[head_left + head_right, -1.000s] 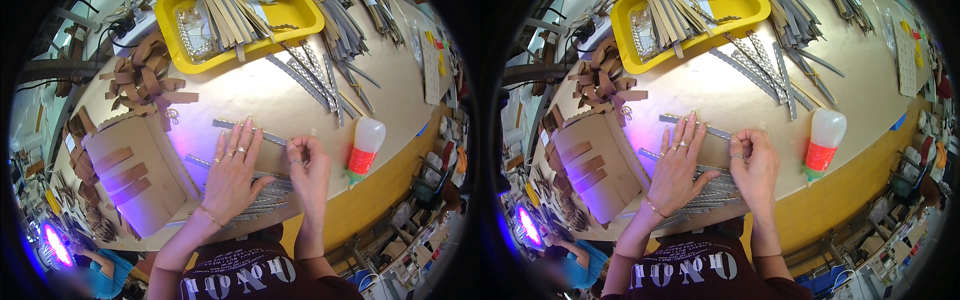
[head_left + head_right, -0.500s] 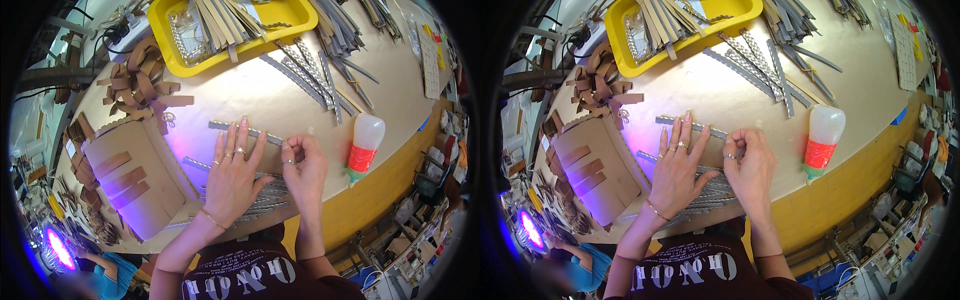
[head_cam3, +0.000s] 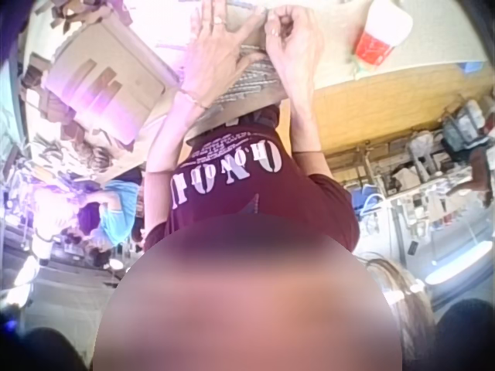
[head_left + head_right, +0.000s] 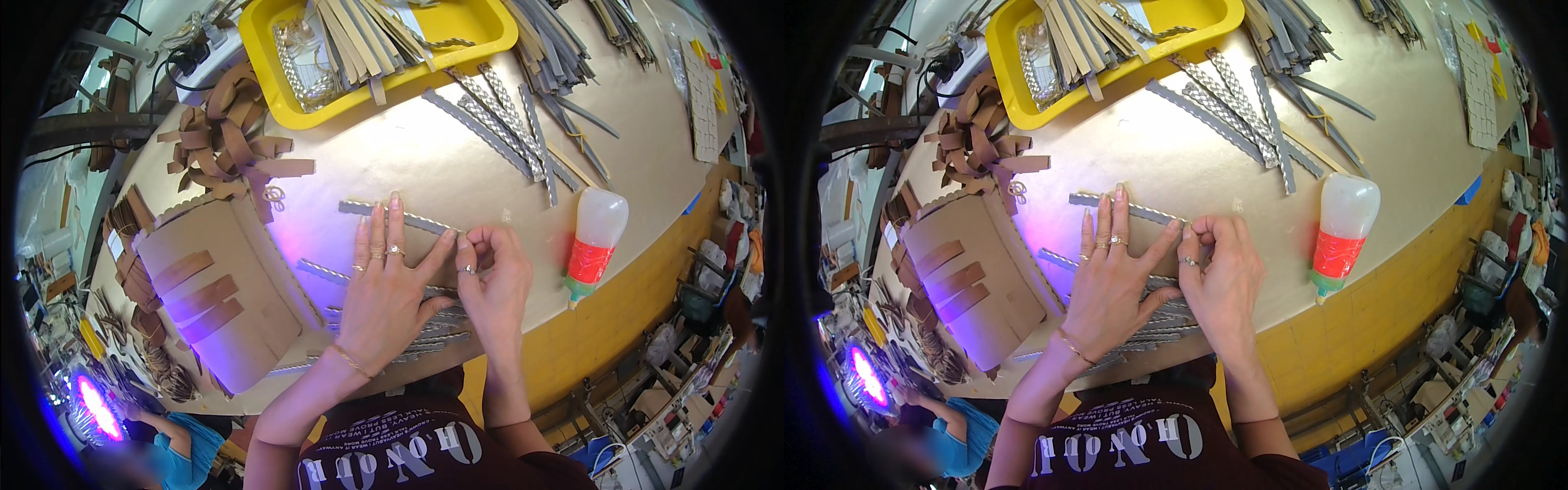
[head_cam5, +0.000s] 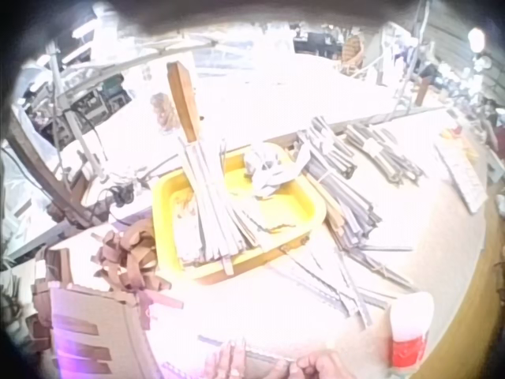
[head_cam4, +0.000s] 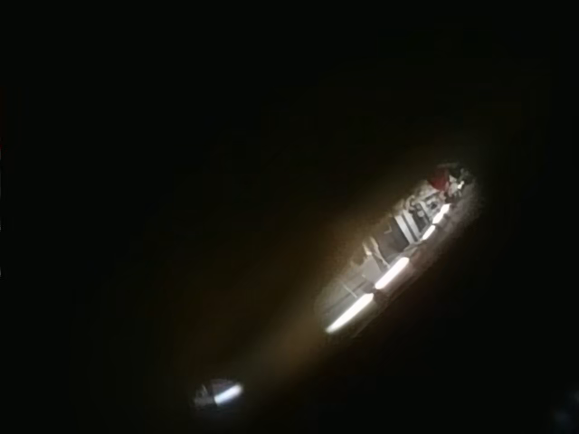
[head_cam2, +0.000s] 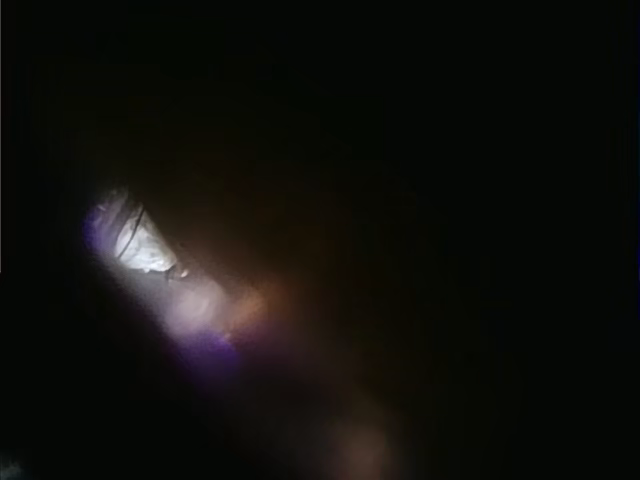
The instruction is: The person applies glue from a bottle to short metallic rods and presses them together on a workbench. The person repeats this process for multiple rods, arranging them in rows on the table.
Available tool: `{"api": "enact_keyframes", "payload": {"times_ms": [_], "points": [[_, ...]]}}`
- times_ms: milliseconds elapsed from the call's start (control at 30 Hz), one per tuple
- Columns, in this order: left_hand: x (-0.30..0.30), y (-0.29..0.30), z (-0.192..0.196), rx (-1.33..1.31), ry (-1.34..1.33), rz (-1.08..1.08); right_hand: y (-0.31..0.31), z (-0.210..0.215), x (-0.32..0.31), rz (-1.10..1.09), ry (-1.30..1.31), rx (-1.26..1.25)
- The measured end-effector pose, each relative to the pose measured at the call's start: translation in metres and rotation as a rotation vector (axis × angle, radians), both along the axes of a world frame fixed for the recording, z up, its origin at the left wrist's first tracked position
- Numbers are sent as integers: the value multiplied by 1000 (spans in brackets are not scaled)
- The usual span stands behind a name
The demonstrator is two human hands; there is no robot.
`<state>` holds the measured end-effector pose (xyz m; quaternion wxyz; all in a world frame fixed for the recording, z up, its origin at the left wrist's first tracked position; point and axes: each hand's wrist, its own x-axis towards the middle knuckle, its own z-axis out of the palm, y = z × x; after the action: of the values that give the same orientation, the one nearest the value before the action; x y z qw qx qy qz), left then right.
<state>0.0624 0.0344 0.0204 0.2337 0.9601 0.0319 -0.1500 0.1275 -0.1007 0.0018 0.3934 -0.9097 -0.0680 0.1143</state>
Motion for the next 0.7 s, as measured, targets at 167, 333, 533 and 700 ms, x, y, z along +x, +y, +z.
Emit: {"api": "enact_keyframes", "payload": {"times_ms": [167, 333, 533, 700], "points": [[0, -3, 0, 27, 0, 5, -4, 0, -4, -87, 35, 70], [-1, -2, -2, 30, 2, -8, -23, 3, -5, 70, -119, 83], [-2, -3, -5, 40, -6, -6, -24, -3, -19, 298, -256, -143], [-6, 1, -8, 21, -50, 18, -16, 5, -23, 414, -350, -437]]}}
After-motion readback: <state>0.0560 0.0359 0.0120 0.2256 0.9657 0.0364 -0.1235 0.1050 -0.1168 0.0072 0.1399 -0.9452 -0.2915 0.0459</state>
